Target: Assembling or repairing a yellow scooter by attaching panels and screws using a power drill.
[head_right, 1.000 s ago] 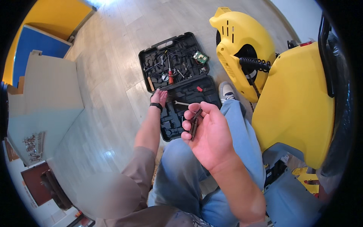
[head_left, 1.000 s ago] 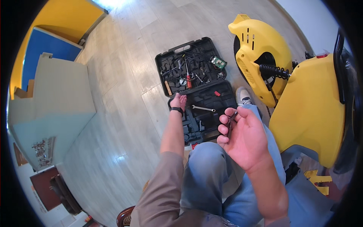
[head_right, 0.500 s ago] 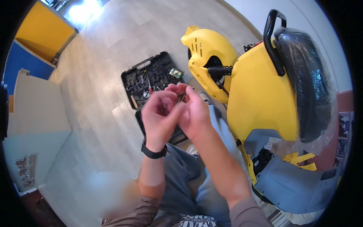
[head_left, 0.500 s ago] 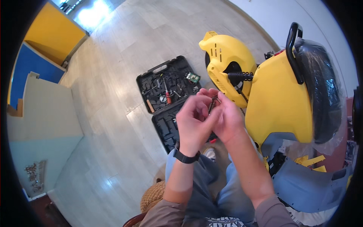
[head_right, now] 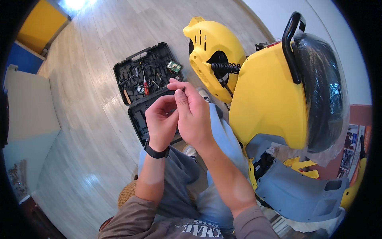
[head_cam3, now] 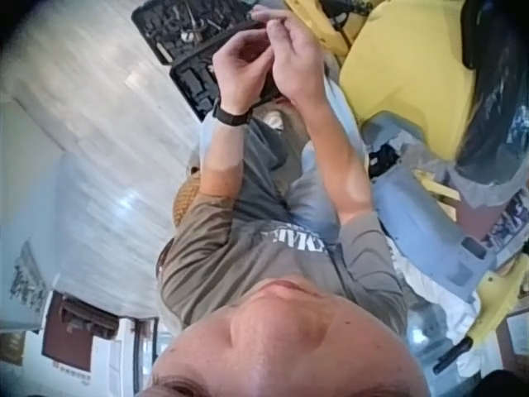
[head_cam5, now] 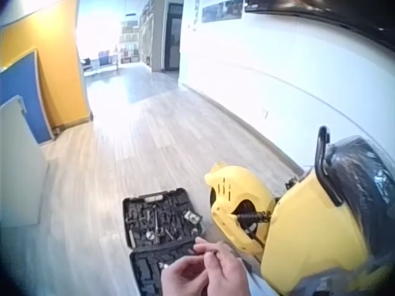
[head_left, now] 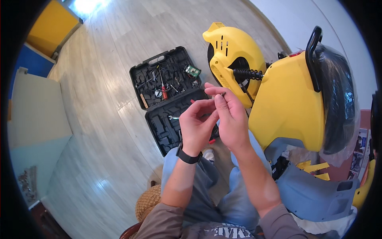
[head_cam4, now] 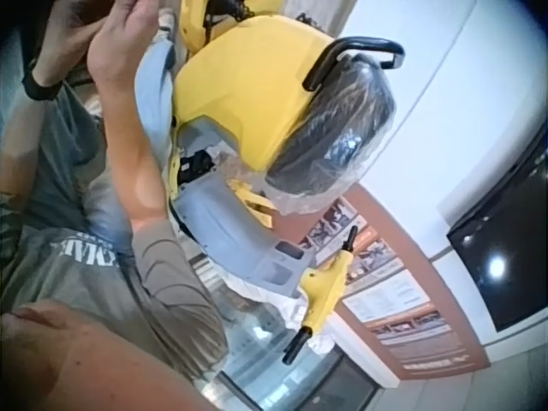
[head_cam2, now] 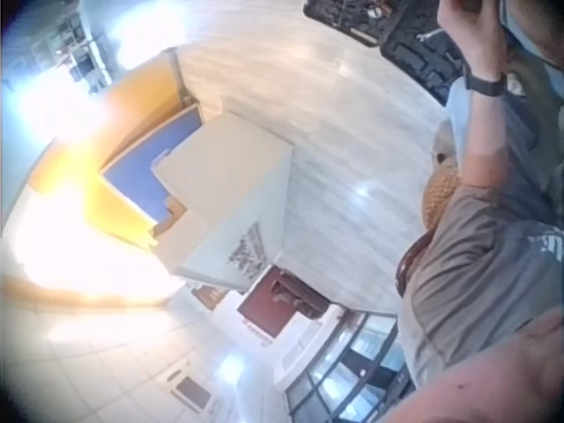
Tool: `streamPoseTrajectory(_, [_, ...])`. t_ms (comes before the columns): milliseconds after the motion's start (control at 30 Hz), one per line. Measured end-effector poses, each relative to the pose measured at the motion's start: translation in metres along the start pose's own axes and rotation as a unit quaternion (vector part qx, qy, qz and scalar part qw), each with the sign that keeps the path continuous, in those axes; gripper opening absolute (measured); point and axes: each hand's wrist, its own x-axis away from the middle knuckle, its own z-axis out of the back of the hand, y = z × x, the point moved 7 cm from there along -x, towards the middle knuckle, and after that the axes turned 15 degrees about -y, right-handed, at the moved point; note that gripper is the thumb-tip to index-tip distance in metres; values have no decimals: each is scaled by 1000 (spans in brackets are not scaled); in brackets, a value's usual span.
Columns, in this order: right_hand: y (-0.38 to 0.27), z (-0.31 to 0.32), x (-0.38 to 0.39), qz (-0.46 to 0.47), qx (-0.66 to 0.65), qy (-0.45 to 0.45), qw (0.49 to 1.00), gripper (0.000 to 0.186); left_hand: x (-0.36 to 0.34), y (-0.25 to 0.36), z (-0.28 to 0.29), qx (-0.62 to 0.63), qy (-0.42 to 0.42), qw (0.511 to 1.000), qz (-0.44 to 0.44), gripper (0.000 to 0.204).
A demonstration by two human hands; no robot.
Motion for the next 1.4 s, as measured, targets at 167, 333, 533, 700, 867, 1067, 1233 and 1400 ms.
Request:
streamPoseTrajectory(167, [-21,1,1,35,180,-23,983,25,0,-4,-6,50,-5,999,-9,19])
streamPoseTrajectory(333, [-13,2,-1,-16,35,-20,999,27,7,3,-2,-38,77,994,-63,18])
streamPoseTrajectory(533, [-34,15,2,91,215,34,972,22,7,11,12,36,105,981,-162,20])
streamPoseTrajectory(700, [-45,-4,5,99,319,-11,942,21,11,22,22,-52,117,969,-211,27])
streamPoseTrajectory(867, [-48,2,5,145,282,8,948,25,9,26,19,-72,105,962,-241,28])
streamPoseTrajectory(1067, [-44,3,7,179,232,3,956,26,10,33,18,-113,101,951,-270,28])
streamPoseTrajectory(1233, [-49,6,10,193,225,2,955,25,9,40,13,-128,93,944,-291,29])
streamPoseTrajectory(1400, [-49,9,11,200,237,-2,951,23,9,42,15,-150,88,942,-288,29])
